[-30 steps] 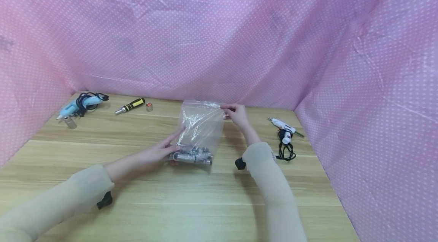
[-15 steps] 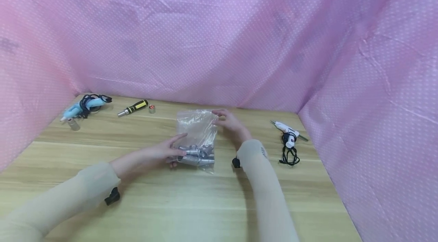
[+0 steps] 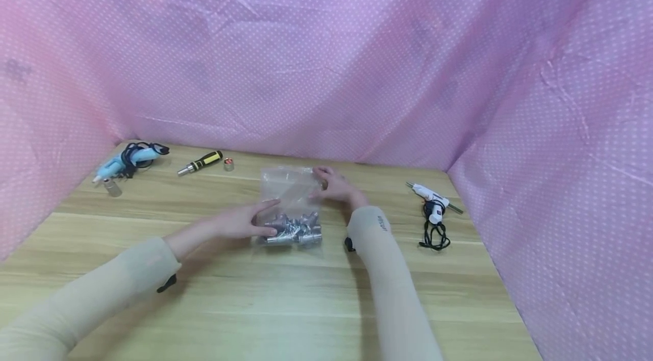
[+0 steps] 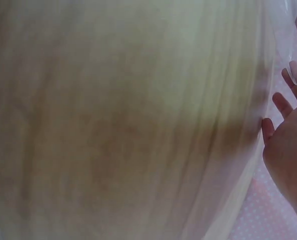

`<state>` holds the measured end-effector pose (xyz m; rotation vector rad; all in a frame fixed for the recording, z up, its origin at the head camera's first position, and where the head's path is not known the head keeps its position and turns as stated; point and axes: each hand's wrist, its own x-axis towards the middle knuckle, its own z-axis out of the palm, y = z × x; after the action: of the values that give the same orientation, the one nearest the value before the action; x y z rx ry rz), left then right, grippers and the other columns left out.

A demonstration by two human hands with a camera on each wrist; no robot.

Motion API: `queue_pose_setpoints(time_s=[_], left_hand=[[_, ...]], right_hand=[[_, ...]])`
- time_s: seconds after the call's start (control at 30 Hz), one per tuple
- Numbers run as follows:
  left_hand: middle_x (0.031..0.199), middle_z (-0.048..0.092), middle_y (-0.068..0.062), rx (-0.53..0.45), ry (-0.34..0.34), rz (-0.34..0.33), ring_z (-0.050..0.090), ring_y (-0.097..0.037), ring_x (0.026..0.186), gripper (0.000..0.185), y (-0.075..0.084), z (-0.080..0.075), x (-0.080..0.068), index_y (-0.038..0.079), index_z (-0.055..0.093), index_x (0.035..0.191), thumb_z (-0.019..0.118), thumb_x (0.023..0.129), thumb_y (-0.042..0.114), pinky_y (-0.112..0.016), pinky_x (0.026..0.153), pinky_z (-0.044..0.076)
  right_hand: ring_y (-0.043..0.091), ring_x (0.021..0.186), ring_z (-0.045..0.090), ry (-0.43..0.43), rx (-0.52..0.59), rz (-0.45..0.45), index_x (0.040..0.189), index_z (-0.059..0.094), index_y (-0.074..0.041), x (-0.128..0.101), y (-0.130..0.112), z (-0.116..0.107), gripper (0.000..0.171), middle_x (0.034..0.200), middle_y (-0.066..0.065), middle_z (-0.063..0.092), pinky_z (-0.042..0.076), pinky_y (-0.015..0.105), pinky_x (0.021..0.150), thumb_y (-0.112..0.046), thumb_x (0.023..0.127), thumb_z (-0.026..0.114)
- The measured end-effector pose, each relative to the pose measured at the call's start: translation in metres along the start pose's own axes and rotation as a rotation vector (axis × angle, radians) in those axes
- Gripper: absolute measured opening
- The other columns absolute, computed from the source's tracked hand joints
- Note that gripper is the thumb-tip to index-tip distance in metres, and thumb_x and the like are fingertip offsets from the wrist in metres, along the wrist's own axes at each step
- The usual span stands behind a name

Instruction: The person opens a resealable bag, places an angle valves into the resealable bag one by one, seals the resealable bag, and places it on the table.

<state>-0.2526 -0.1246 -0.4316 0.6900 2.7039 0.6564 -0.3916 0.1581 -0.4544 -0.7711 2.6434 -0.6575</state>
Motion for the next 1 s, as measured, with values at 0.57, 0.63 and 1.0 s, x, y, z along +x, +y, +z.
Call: queue_pose_setpoints(time_s=[0.57, 0.63, 1.0], left_hand=[[0.158, 0.006, -0.012, 0.242, 0.074, 0.109, 0.000, -0.038, 0.144, 0.094, -0.010, 0.011, 0.007, 0.026, 0.028, 0.149, 0.050, 0.074, 0.078, -0.065, 0.111, 0.004], [0.158, 0.006, -0.013, 0.238, 0.083, 0.110, 0.000, -0.039, 0.144, 0.095, -0.011, 0.012, 0.007, 0.025, 0.029, 0.148, 0.052, 0.073, 0.078, -0.066, 0.111, 0.004], [0.158, 0.001, -0.011, 0.207, 0.159, 0.126, -0.001, -0.039, 0.144, 0.098, -0.006, -0.011, -0.002, 0.028, 0.020, 0.151, 0.063, 0.073, 0.069, -0.069, 0.109, 0.003]], right_hand=[[0.037, 0.144, 0.005, -0.001, -0.259, -0.007, 0.151, 0.017, -0.025, -0.001, -0.008, 0.010, 0.096, 0.159, 0.007, 0.003, 0.004, 0.059, 0.114, -0.065, 0.077, 0.062], [0.037, 0.144, 0.004, 0.004, -0.239, -0.016, 0.151, 0.017, -0.025, -0.002, -0.008, 0.010, 0.096, 0.159, 0.007, 0.002, 0.003, 0.059, 0.114, -0.065, 0.077, 0.062], [0.036, 0.144, 0.004, 0.066, -0.115, -0.057, 0.152, 0.013, -0.023, -0.013, -0.013, -0.005, 0.098, 0.159, 0.009, 0.000, 0.011, 0.064, 0.111, -0.054, 0.078, 0.069]])
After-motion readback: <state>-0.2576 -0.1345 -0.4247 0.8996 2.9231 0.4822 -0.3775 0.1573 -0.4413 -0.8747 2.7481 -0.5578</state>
